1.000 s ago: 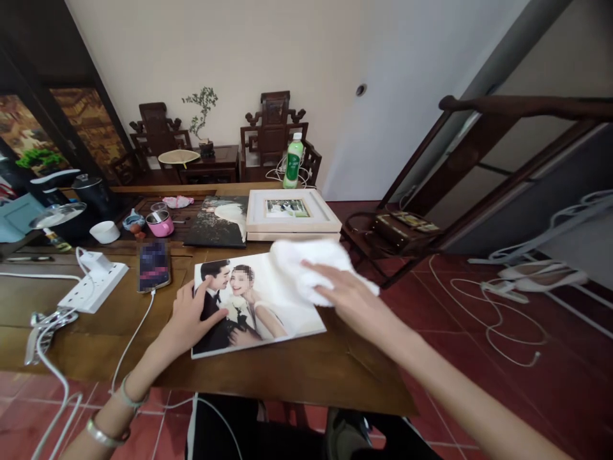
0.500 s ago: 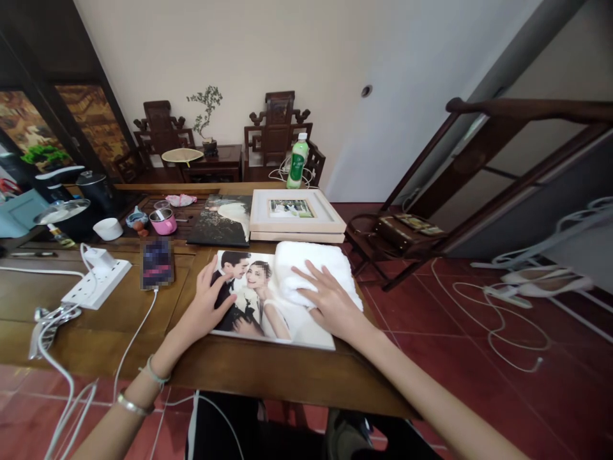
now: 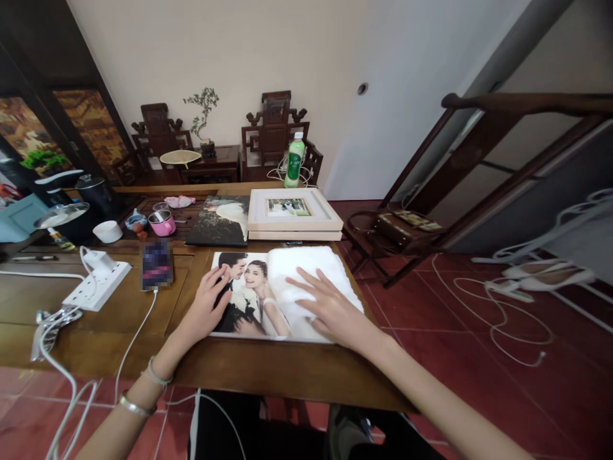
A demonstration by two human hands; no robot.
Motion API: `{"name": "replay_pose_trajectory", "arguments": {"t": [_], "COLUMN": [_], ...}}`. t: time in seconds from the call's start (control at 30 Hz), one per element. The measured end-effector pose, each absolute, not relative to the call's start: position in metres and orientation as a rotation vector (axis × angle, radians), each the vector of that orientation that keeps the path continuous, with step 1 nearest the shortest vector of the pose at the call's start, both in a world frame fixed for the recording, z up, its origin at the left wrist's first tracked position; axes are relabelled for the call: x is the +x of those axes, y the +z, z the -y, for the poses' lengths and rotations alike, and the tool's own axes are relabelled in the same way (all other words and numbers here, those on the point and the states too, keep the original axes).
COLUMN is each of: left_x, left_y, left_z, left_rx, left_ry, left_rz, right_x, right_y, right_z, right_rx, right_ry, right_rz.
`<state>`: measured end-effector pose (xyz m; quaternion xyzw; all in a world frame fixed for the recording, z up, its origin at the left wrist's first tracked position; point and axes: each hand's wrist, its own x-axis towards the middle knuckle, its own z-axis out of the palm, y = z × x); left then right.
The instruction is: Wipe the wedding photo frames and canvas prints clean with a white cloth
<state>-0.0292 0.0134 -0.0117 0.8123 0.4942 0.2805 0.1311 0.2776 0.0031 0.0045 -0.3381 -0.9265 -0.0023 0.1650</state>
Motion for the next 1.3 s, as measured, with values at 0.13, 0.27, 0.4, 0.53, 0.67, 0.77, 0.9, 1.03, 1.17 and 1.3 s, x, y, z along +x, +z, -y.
{"name": "replay_pose_trajectory", "arguments": {"t": [0.13,0.27,0.4,0.53,0.67,0.77,0.9,1.03,1.17,1.3], "left_x": [-0.030,-0.031,-0.032,-0.034,-0.035,-0.034,-0.031,-0.030,-0.030,-0.031], "left_y": [-0.015,-0.013,-0.010,-0.010,-0.013,-0.014,-0.015,-0.016,-0.015,-0.011], "left_z": [-0.014,-0.013,-0.012,-0.012,-0.011,-0.012,-0.012,-0.013,-0.013,-0.011], "left_rx": [2.333,2.366,2.385,2.384,2.392,2.387,2.329,2.287,2.300,2.358], "left_ry": [0.790,0.758,0.726,0.728,0.755,0.782,0.827,0.826,0.821,0.793], "left_rz": [-1.461,-1.441,-1.430,-1.416,-1.399,-1.403,-1.439,-1.465,-1.457,-1.416], "right_x": [0.283,0.286,0.283,0.279,0.272,0.267,0.267,0.277,0.285,0.282], "right_y": [0.012,0.026,0.032,0.027,0.022,0.019,0.016,0.025,0.045,0.053], "right_z": [0.047,0.073,0.052,-0.003,-0.053,-0.062,-0.026,0.038,0.082,0.074], "right_rx": [-0.846,-0.682,-0.729,-0.879,-0.995,-1.054,-1.016,-0.931,-0.820,-0.880], "right_ry": [0.068,0.249,0.345,0.264,0.154,0.116,0.154,0.251,0.416,0.489], "right_rz": [2.678,2.746,2.690,2.655,2.626,2.608,2.640,2.719,2.775,2.740]}}
